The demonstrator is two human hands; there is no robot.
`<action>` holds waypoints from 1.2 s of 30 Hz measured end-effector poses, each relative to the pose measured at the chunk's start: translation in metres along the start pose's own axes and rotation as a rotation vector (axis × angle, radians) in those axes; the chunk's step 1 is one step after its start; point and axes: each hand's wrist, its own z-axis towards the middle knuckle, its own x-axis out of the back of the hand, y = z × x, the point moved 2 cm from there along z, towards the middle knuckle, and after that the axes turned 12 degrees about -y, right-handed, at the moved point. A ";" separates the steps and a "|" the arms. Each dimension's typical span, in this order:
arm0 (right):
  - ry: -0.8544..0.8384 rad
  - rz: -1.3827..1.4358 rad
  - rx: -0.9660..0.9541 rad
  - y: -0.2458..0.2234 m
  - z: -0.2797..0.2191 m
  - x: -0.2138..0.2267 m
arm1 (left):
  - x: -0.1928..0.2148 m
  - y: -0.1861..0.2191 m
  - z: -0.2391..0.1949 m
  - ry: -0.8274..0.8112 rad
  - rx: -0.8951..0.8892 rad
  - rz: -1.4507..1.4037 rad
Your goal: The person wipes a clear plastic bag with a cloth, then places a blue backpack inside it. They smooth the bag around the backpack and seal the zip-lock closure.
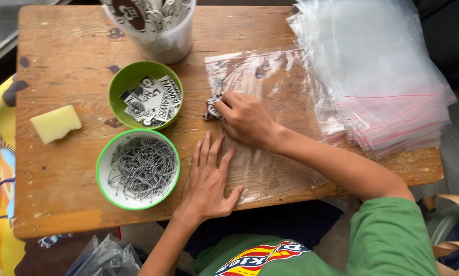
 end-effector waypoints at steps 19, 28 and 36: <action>0.276 -0.356 -0.433 0.116 -0.080 0.048 | 0.004 0.001 -0.003 0.042 -0.031 -0.117; 0.390 -0.078 -0.453 0.088 -0.175 0.074 | 0.000 0.000 0.008 0.172 -0.123 -0.018; 0.478 0.274 -0.493 0.077 -0.215 0.109 | 0.032 0.022 0.032 0.073 -0.068 -0.765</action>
